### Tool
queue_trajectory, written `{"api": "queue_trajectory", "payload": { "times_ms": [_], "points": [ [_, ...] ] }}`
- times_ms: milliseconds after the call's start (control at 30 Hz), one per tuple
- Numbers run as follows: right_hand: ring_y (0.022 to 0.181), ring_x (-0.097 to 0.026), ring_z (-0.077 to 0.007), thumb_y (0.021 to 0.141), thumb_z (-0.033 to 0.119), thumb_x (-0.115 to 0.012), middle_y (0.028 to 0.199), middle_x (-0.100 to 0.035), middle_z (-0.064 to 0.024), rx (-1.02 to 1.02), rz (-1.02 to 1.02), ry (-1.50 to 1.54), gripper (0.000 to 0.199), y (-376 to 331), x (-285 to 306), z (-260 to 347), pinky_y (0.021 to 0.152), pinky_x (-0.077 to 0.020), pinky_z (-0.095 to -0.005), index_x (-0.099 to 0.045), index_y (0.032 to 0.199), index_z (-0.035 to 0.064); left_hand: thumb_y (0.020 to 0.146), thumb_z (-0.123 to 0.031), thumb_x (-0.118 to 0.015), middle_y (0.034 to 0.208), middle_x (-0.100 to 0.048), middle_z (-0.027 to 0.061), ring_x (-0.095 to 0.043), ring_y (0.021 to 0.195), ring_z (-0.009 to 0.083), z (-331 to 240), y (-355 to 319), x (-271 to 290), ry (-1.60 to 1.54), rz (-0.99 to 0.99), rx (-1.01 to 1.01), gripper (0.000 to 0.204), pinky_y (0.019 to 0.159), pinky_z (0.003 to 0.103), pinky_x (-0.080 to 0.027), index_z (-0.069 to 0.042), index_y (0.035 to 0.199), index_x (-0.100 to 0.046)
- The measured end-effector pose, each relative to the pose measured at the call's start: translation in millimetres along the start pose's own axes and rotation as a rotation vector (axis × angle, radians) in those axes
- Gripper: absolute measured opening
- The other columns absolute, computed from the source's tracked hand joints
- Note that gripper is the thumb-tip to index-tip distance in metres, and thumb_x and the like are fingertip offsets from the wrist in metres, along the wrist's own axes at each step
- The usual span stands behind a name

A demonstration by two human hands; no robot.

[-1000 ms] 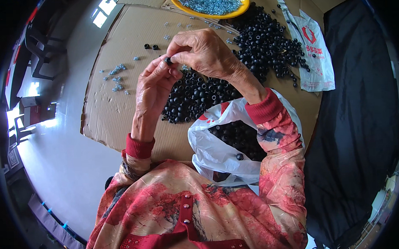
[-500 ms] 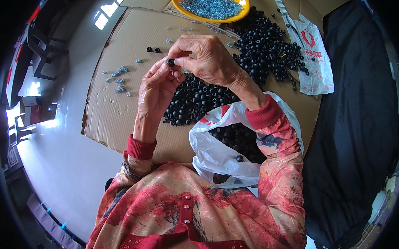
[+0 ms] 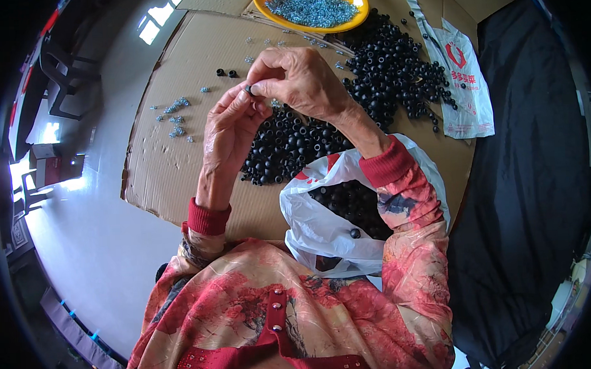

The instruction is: The person is manually assembling small plastic bead-like components by inserting a smaller translucent part into a larger black hollow bead.

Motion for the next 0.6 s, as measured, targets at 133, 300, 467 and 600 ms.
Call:
{"api": "queue_trajectory", "payload": {
  "times_ms": [133, 300, 467, 600],
  "points": [
    [0.071, -0.057, -0.0066, 0.076, 0.006, -0.067, 0.076, -0.062, 0.0013, -0.154, 0.102, 0.071, 0.009, 4.5, 5.6, -6.9, 0.063, -0.0461, -0.0221, -0.064, 0.084, 0.0028, 0.087, -0.008, -0.055, 0.091, -0.062, 0.0111, -0.059, 0.077, 0.0157, -5.7, 1.9, 4.3, 0.068, -0.011, -0.052, 0.021, 0.074, 0.029, -0.050, 0.004, 0.104, -0.058],
    [0.066, -0.061, -0.0120, 0.074, 0.008, -0.064, 0.070, -0.063, -0.0073, -0.101, 0.141, -0.188, 0.006, -1.9, 8.2, -41.2, 0.062, -0.0491, -0.0253, -0.063, 0.076, 0.0034, 0.087, -0.009, -0.055, 0.094, -0.062, 0.0116, -0.060, 0.078, 0.0151, -18.9, 3.7, 16.3, 0.021, -0.021, -0.055, 0.023, 0.079, 0.032, -0.049, 0.002, 0.107, -0.056],
    [0.064, -0.059, -0.0247, 0.070, 0.006, -0.057, 0.068, -0.060, -0.0123, -0.026, 0.260, -0.332, 0.006, -19.2, -12.3, -76.0, 0.062, -0.0484, -0.0345, -0.058, 0.072, 0.0006, 0.088, -0.010, -0.054, 0.095, -0.061, 0.0122, -0.060, 0.079, 0.0156, -20.2, 1.7, 22.5, 0.044, -0.067, -0.054, 0.022, 0.079, 0.032, -0.050, 0.002, 0.106, -0.056],
    [0.065, -0.058, -0.0263, 0.070, 0.006, -0.055, 0.067, -0.058, -0.0125, 0.079, 0.252, -0.421, 0.006, -23.8, -18.0, -84.4, 0.063, -0.0481, -0.0361, -0.056, 0.071, 0.0002, 0.088, -0.010, -0.054, 0.095, -0.061, 0.0121, -0.060, 0.079, 0.0154, -23.2, 1.3, 25.5, 0.053, -0.082, -0.077, 0.022, 0.078, 0.033, -0.051, 0.002, 0.106, -0.056]
  ]
}}
Point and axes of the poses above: each hand's wrist, its own y-axis towards the middle knuckle, its own x-axis out of the back of the hand, z = x × y, the point moved 2 cm from there along y, towards the middle knuckle
